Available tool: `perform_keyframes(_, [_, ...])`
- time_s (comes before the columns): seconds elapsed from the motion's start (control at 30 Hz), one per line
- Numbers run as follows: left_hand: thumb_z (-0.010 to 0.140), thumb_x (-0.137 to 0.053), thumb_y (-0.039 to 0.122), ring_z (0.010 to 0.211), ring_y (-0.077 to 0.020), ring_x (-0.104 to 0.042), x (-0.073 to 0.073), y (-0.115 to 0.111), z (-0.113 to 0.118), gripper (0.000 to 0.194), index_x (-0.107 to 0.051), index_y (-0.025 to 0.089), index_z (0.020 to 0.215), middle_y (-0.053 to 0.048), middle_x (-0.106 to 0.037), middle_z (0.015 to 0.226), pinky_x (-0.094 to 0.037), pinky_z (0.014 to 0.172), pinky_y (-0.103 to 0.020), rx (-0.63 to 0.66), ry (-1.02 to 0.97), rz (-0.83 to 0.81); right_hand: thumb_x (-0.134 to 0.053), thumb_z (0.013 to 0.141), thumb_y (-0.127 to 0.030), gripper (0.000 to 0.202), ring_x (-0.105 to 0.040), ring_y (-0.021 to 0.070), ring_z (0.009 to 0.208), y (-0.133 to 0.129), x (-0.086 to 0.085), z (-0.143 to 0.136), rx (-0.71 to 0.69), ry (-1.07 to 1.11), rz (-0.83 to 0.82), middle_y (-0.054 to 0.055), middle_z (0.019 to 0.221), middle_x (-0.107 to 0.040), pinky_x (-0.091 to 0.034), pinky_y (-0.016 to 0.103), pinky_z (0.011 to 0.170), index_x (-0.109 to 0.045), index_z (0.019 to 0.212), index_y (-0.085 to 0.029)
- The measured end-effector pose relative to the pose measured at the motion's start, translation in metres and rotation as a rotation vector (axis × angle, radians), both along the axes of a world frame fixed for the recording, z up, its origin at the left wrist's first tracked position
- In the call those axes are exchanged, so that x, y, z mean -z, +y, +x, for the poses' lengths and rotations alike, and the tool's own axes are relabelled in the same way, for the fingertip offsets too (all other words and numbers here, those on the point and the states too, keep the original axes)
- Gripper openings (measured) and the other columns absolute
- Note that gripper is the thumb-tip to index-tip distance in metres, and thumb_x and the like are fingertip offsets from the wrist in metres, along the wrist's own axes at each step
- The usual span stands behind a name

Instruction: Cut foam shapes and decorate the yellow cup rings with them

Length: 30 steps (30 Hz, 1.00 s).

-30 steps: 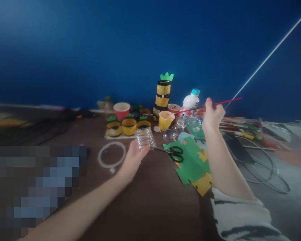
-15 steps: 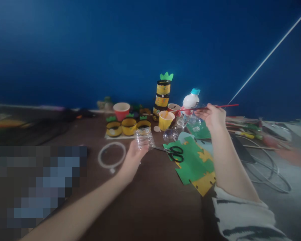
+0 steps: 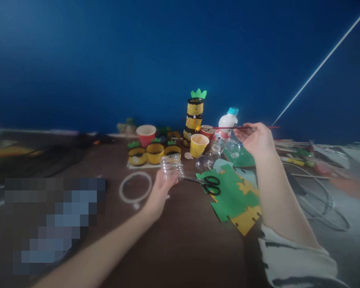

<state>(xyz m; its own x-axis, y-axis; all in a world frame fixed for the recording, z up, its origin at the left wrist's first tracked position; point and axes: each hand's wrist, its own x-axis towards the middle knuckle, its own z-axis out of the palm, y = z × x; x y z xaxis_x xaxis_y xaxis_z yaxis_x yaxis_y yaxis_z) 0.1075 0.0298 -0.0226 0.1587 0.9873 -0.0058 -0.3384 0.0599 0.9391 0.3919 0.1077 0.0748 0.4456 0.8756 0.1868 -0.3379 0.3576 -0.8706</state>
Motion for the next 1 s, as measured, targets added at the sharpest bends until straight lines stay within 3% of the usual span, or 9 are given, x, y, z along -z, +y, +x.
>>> perform_keyframes(0.2, [0.068,-0.066,0.029,0.110,-0.0220,-0.048,-0.009,-0.003,0.003,0.045,-0.049,0.020,0.108,-0.006,-0.057,0.110,-0.032,0.096,-0.037,-0.023,-0.005,-0.002,-0.037,0.069,-0.012,0.015,-0.061,0.0137,0.045,-0.029,-0.012,-0.037,-0.095,0.046,-0.057,0.002,0.051,-0.060,-0.052,0.022,0.042,-0.052,0.068,-0.015])
perform_keyframes(0.4, [0.066,-0.068,0.029,0.106,-0.0217,-0.050,-0.007,-0.001,0.004,0.045,-0.050,0.020,0.106,-0.005,-0.058,0.104,-0.036,0.091,-0.037,-0.057,-0.043,-0.018,-0.041,0.069,-0.017,0.011,-0.062,0.0142,0.046,-0.043,-0.004,-0.065,-0.116,-0.080,0.050,0.000,0.054,-0.063,-0.052,0.024,0.043,-0.052,0.070,-0.018])
perform_keyframes(0.57, [0.063,-0.070,0.027,0.102,-0.0220,-0.053,-0.007,0.000,0.005,0.044,-0.052,0.021,0.102,-0.005,-0.061,0.100,-0.037,0.090,-0.036,-0.059,-0.056,-0.020,-0.045,0.067,-0.020,0.009,-0.061,0.0153,0.043,-0.041,0.005,-0.073,-0.167,-0.162,0.088,-0.001,0.052,-0.062,-0.052,0.027,0.043,-0.053,0.070,-0.019])
perform_keyframes(1.0, [0.068,-0.067,0.028,0.100,-0.0198,-0.053,0.006,0.006,-0.001,0.033,-0.054,0.023,0.099,-0.003,-0.060,0.101,-0.039,0.084,-0.032,0.023,0.000,0.060,-0.043,0.069,-0.017,0.012,-0.062,0.0172,0.045,-0.044,0.006,-0.081,-0.178,-0.198,0.084,0.001,0.053,-0.064,-0.051,0.028,0.042,-0.055,0.068,-0.018])
